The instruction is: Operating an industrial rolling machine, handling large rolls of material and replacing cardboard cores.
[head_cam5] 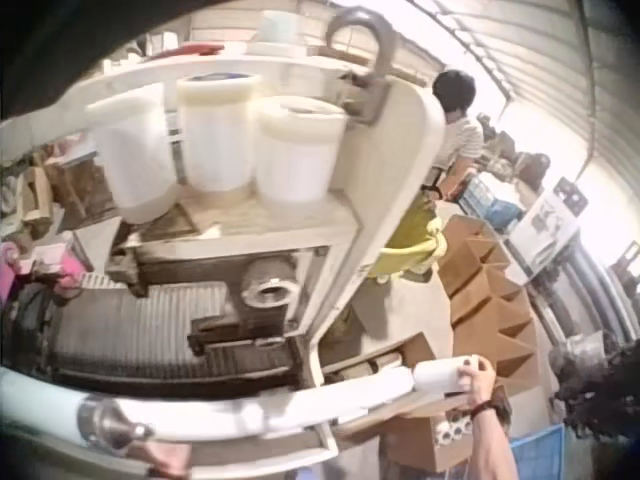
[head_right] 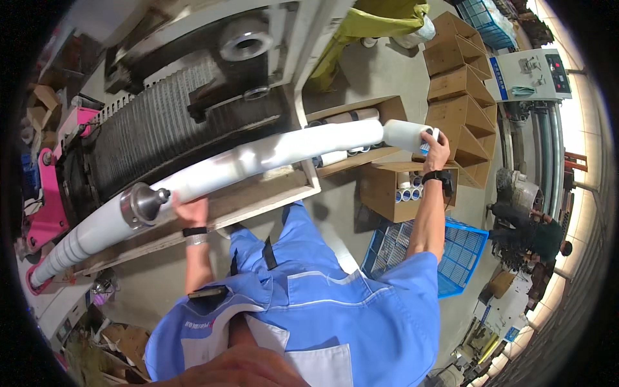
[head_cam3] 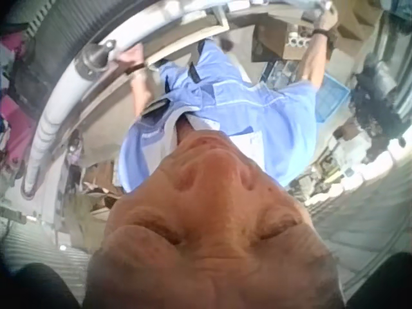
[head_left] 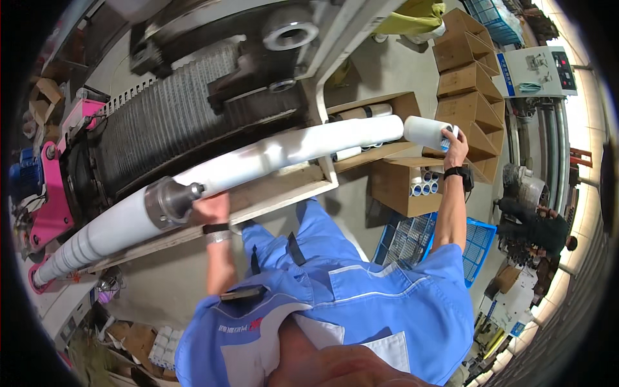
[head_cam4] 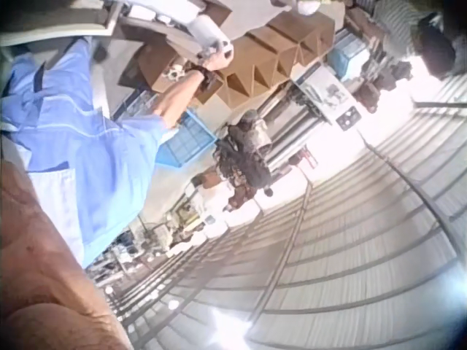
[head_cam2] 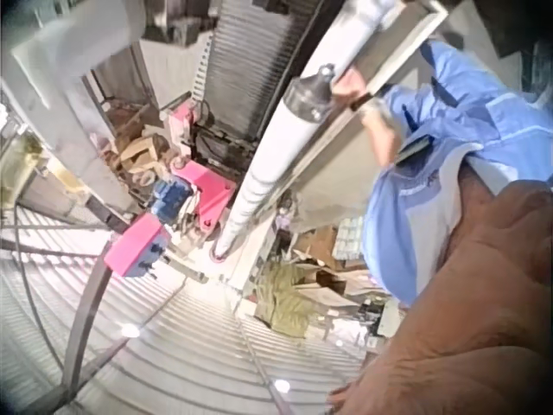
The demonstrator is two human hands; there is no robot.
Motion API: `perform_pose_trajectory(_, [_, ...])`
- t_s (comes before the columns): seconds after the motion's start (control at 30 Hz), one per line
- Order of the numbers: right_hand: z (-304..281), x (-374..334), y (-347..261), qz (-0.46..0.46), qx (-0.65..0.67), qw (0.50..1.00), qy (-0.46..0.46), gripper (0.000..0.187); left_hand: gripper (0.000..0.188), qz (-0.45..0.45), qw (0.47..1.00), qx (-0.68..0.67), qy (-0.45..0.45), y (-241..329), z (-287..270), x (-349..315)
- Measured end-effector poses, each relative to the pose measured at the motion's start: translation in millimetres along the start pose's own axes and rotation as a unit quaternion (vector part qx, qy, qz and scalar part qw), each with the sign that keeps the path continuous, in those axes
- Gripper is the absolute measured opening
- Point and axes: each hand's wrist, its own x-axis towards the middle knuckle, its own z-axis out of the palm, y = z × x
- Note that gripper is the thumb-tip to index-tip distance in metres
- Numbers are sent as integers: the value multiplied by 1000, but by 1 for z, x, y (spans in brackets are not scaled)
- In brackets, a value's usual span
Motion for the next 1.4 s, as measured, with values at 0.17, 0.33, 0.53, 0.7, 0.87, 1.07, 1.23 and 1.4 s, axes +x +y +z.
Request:
perform_pose_trajectory(0.17, [36, -41, 47, 271, 110, 956, -12, 25, 58, -62, 998, -14, 11, -162, 76, -27])
perform_pose_trajectory(0.33, [47, -133, 127, 456, 259, 841, -135, 19, 46, -100, 983, 149, -38, -236, 101, -22])
perform_pose_trajectory(0.53, [59, -202, 178, 545, 215, 799, -140, 48, 68, -96, 792, 564, -214, -277, 111, -17])
perform_pose_trajectory(0.7, [41, -197, 142, 509, 296, 785, -191, 46, 88, 105, 496, 823, -257, -323, 109, 5])
perform_pose_trajectory(0.87, [76, -86, -45, 219, 478, 806, -271, 82, 64, 72, 508, 800, -311, -284, 85, 2])
perform_pose_trajectory(1.07, [199, 47, -180, 99, 315, 915, -230, 84, 43, -126, 462, 872, -103, -86, -90, -93])
perform_pose_trajectory(1.23, [253, -72, -58, 155, 144, 857, -470, 60, 25, -60, 496, 846, 184, 89, -309, -253])
perform_pose_trajectory(1.4, [252, -334, 91, 408, -9, 683, -606, 10, 22, -34, 722, 500, 476, 97, -408, -392])
